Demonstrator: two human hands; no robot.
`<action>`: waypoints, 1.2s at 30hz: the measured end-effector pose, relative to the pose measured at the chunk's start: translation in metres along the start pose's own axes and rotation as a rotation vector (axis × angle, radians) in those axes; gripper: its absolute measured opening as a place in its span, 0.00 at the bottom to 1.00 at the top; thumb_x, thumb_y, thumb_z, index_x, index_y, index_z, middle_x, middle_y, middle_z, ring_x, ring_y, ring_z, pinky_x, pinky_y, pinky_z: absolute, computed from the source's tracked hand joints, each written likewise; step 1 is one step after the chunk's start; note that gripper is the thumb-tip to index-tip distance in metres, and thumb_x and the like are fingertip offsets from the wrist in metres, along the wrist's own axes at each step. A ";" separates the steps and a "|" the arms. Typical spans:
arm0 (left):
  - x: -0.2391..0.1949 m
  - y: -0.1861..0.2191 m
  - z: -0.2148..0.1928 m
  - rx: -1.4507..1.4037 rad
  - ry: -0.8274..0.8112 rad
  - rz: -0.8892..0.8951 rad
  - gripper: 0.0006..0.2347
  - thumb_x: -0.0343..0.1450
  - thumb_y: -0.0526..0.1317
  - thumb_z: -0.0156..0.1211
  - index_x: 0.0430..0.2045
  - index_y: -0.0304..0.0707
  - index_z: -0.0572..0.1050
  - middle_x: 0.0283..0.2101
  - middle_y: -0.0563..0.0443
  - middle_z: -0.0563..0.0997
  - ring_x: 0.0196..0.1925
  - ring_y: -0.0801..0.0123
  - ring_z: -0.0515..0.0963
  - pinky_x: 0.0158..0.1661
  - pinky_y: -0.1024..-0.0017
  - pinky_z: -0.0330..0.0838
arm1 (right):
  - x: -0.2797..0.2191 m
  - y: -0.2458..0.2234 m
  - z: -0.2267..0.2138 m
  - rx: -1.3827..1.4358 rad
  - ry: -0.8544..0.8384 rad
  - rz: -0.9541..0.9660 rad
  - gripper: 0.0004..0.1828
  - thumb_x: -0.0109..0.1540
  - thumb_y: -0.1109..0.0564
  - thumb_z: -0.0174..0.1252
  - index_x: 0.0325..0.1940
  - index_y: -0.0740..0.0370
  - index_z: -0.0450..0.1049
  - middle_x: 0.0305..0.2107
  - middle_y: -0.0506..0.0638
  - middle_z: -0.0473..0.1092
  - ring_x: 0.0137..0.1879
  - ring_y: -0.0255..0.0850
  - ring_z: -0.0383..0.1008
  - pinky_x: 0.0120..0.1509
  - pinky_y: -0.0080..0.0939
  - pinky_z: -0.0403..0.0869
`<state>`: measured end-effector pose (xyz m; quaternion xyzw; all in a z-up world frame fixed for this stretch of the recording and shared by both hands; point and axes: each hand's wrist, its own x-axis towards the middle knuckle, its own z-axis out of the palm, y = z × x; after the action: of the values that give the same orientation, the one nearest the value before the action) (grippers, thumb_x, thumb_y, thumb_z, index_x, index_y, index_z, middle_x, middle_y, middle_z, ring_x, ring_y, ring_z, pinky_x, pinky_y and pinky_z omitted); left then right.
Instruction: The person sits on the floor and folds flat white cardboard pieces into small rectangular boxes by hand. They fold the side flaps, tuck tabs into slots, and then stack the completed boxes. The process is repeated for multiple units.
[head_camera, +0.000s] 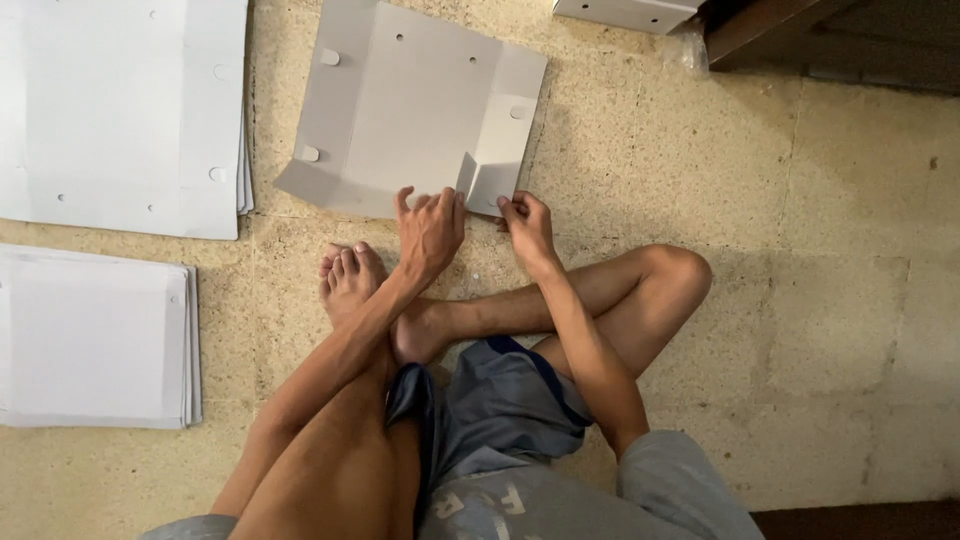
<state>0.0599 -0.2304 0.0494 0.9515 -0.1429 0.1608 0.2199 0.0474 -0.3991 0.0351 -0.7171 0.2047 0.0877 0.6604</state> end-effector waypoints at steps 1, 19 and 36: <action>-0.002 -0.003 0.002 0.000 -0.002 -0.001 0.11 0.76 0.41 0.48 0.22 0.47 0.69 0.17 0.50 0.79 0.26 0.62 0.85 0.57 0.56 0.62 | 0.000 0.003 0.002 0.000 0.000 0.002 0.11 0.68 0.56 0.56 0.44 0.69 0.72 0.30 0.51 0.71 0.35 0.36 0.77 0.40 0.36 0.78; -0.014 -0.028 -0.003 -0.145 -0.406 -0.025 0.10 0.80 0.45 0.46 0.42 0.44 0.75 0.25 0.45 0.83 0.33 0.58 0.86 0.61 0.58 0.59 | 0.005 -0.001 0.029 -0.081 -0.073 -0.024 0.11 0.64 0.52 0.59 0.31 0.59 0.76 0.20 0.48 0.70 0.27 0.34 0.74 0.32 0.34 0.72; -0.040 -0.045 0.027 -0.262 -0.105 -0.021 0.07 0.76 0.44 0.55 0.45 0.48 0.73 0.27 0.53 0.85 0.30 0.69 0.86 0.55 0.73 0.68 | 0.002 -0.013 0.041 -0.060 -0.097 -0.034 0.12 0.65 0.52 0.58 0.30 0.60 0.74 0.19 0.49 0.69 0.28 0.34 0.70 0.33 0.34 0.70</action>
<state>0.0455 -0.1957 -0.0058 0.9232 -0.1643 0.0883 0.3362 0.0607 -0.3587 0.0418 -0.7348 0.1575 0.1171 0.6493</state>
